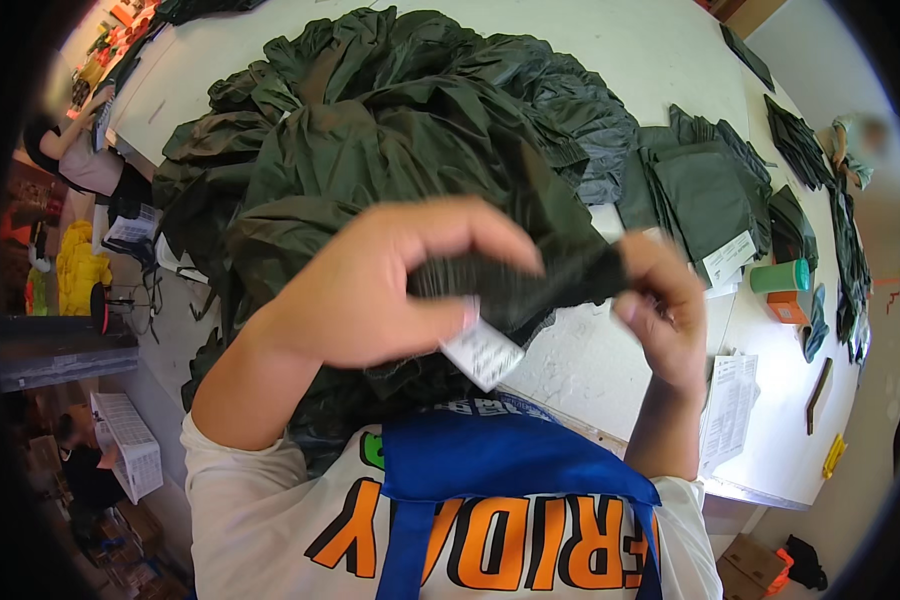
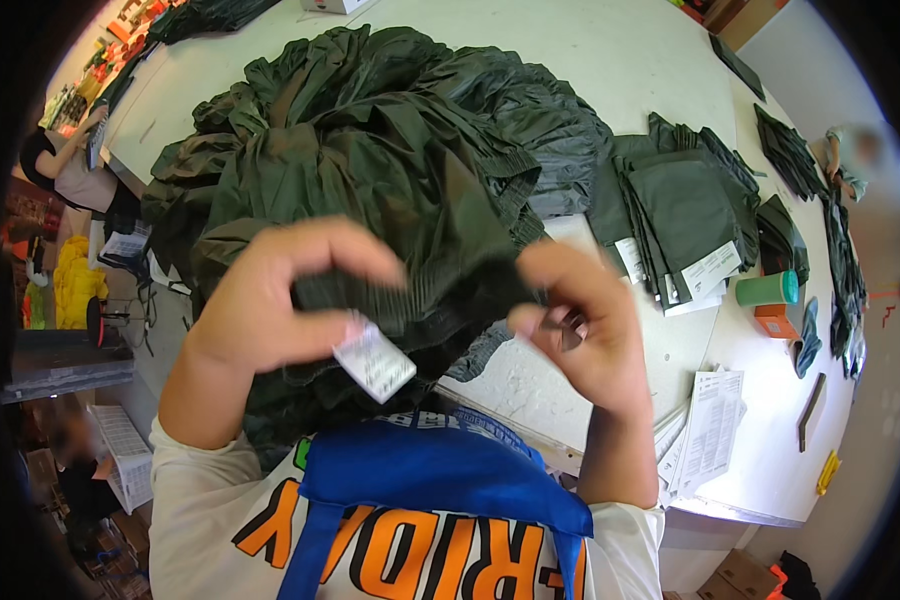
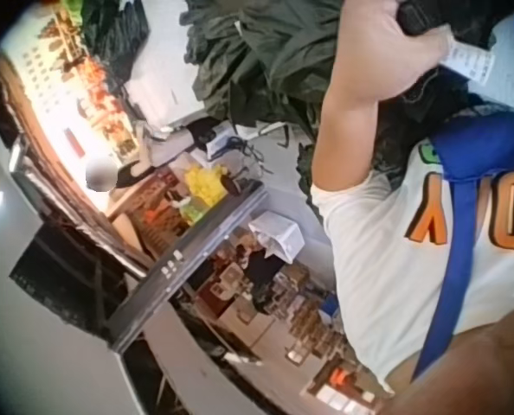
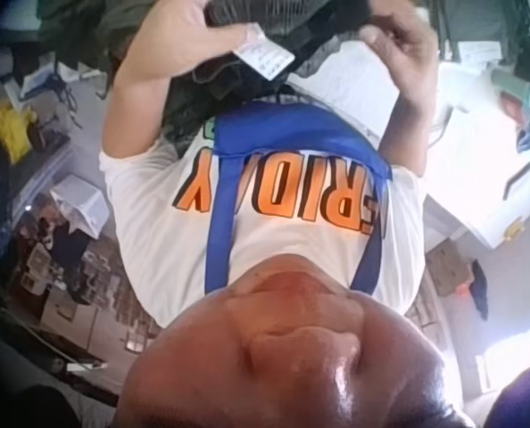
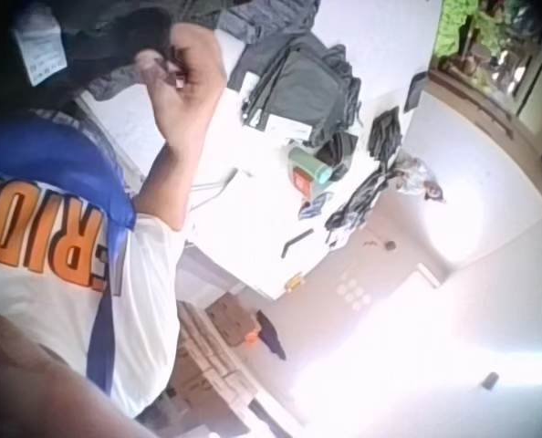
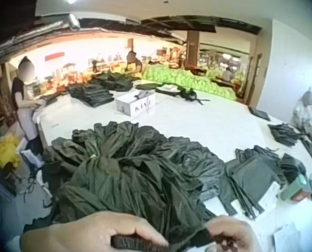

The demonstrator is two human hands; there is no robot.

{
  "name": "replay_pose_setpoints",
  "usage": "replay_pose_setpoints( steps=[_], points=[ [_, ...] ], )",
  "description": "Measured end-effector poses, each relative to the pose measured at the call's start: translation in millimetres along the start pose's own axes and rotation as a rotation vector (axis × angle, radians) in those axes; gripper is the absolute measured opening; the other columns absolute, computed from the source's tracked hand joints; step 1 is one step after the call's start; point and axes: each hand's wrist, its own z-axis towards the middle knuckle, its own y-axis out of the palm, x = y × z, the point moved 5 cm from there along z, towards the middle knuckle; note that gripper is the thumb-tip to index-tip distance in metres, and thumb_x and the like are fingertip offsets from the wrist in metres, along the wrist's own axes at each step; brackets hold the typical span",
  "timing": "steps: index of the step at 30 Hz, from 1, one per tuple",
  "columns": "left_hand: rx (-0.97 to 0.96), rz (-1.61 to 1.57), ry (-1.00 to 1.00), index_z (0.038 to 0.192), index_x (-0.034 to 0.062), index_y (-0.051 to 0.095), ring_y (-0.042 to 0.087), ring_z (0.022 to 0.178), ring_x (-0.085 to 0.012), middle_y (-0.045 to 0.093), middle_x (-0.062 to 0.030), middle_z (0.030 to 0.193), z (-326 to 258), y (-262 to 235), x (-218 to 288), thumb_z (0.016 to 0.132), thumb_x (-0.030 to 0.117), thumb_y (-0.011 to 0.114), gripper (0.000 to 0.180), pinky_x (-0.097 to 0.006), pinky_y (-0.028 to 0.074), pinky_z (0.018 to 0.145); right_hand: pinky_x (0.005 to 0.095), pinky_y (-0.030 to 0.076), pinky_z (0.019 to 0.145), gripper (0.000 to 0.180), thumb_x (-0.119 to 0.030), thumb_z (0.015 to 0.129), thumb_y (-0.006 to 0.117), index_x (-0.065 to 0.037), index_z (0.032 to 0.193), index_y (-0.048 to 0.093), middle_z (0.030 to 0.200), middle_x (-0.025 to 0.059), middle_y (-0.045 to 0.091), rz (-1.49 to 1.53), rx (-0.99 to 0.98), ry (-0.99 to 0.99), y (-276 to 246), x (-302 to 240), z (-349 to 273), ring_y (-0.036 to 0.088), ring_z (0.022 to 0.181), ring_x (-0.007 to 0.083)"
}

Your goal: The person uses a small knife to cut tags and loose threads from the elastic waistbands of several dark green garments. The person handles each garment one at a time, trims the tag, and sets the garment aside.

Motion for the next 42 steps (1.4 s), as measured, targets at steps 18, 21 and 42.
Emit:
replay_pose_setpoints(
  steps=[18,21,42],
  points=[
    [0.57,0.981,-0.41,0.127,-0.0077,0.044,0.051,0.118,-0.0335,0.05,-0.026,0.128,222,-163,-156,0.073,0.04,0.071,0.077,-0.041,0.044,0.095,0.0461,0.038,0.1,0.043,-0.004,0.078,0.061,-0.01,0.121,0.057,0.127,0.0229,0.05,-0.268,-0.231,-0.228,96,55,28,0.046,0.118,0.0433],
    [0.354,0.988,-0.701,0.11,0.0077,0.064,0.058,0.107,-0.0337,0.061,-0.0176,0.115,219,-181,-221,0.071,0.029,0.068,0.045,-0.037,0.047,0.091,0.0439,0.038,0.1,0.037,-0.007,0.084,0.059,-0.008,0.121,0.057,0.127,0.0195,0.052,-0.107,-0.242,-0.174,86,63,29,0.047,0.118,0.0413],
    [0.426,0.413,-0.269,0.122,-0.0004,0.039,0.054,0.083,-0.0175,0.055,-0.01,0.096,15,-73,-42,0.078,0.032,0.071,0.063,-0.031,0.046,0.076,0.0293,0.04,0.094,0.048,-0.01,0.08,0.071,0.007,0.119,0.049,0.112,0.0104,0.058,0.633,0.272,0.203,77,55,120,0.053,0.104,0.0161]
  ],
)
